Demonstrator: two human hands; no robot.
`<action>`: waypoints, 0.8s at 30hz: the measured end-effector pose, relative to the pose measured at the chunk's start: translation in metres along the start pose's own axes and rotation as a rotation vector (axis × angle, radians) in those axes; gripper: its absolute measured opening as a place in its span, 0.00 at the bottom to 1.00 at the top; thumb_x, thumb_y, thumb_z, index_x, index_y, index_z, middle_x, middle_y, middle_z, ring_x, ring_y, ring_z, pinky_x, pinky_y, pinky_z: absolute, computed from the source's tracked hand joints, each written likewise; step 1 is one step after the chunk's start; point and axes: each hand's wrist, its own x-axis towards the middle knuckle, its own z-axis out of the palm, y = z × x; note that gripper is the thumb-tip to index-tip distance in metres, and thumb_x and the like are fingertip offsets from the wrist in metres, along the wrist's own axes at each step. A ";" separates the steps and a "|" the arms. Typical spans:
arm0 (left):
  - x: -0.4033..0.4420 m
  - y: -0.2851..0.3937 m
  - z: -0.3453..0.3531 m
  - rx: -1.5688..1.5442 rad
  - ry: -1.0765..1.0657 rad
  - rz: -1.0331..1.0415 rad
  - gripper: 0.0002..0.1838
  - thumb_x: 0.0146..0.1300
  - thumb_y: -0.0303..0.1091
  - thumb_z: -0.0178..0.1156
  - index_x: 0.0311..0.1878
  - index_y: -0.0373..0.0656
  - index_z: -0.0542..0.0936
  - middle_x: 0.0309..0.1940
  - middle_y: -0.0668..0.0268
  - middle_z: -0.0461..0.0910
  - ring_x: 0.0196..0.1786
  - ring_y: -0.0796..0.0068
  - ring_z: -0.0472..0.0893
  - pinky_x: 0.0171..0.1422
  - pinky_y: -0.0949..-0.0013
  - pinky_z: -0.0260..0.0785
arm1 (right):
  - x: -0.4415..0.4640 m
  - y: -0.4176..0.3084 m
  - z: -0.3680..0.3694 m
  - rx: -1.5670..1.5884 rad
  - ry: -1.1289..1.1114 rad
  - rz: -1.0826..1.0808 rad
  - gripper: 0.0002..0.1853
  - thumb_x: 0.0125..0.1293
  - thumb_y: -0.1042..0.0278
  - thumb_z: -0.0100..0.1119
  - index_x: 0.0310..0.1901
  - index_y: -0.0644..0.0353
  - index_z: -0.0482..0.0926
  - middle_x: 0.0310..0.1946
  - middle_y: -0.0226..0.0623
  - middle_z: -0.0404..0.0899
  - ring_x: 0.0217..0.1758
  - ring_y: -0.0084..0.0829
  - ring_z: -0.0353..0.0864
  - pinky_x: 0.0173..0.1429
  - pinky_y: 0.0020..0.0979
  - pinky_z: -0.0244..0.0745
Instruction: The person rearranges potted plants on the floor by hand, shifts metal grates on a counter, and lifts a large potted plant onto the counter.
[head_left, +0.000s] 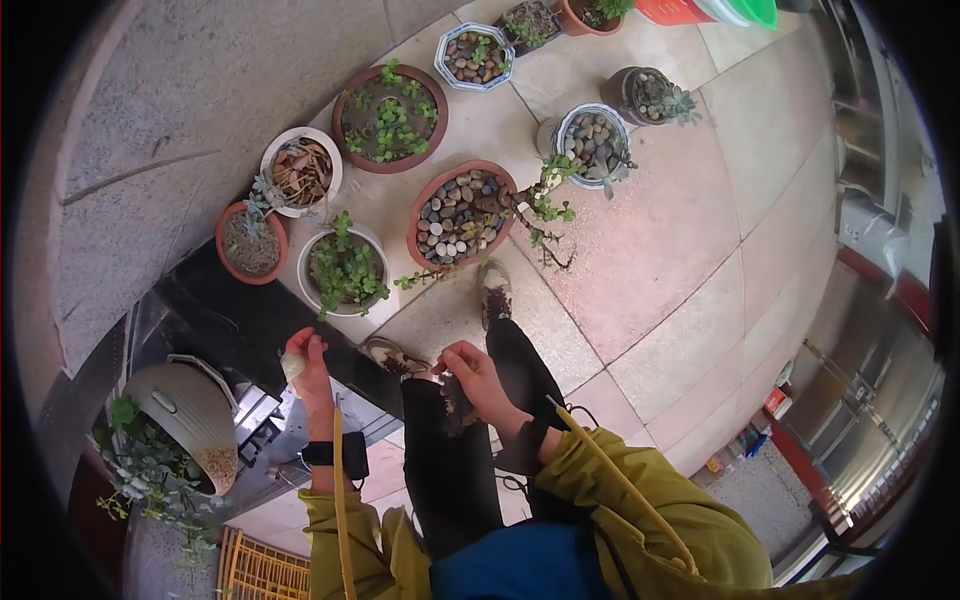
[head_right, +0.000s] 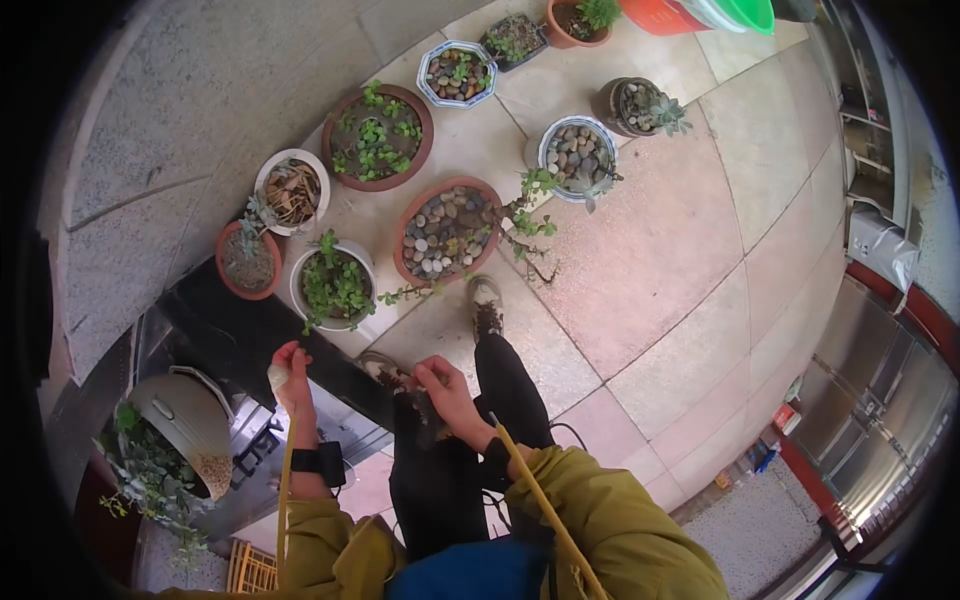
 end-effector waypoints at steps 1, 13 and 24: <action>-0.008 0.008 0.001 0.001 -0.013 -0.012 0.11 0.67 0.29 0.58 0.50 0.37 0.78 0.38 0.67 0.79 0.36 0.81 0.78 0.46 0.76 0.70 | -0.008 -0.005 -0.009 -0.036 0.013 -0.037 0.10 0.75 0.61 0.52 0.41 0.59 0.76 0.34 0.31 0.80 0.37 0.19 0.78 0.36 0.24 0.77; -0.157 0.077 0.081 -0.006 -0.238 -0.170 0.11 0.66 0.28 0.59 0.50 0.36 0.76 0.40 0.63 0.79 0.38 0.75 0.80 0.43 0.73 0.73 | -0.094 -0.110 -0.080 0.006 0.091 -0.121 0.08 0.74 0.63 0.54 0.41 0.58 0.76 0.32 0.32 0.82 0.32 0.18 0.78 0.33 0.22 0.75; -0.195 0.127 0.140 -0.092 -0.450 -0.252 0.14 0.65 0.31 0.59 0.52 0.36 0.77 0.40 0.62 0.82 0.39 0.74 0.82 0.47 0.72 0.72 | -0.138 -0.147 -0.092 0.095 0.288 -0.183 0.10 0.73 0.60 0.55 0.41 0.57 0.76 0.30 0.36 0.83 0.27 0.21 0.78 0.31 0.25 0.77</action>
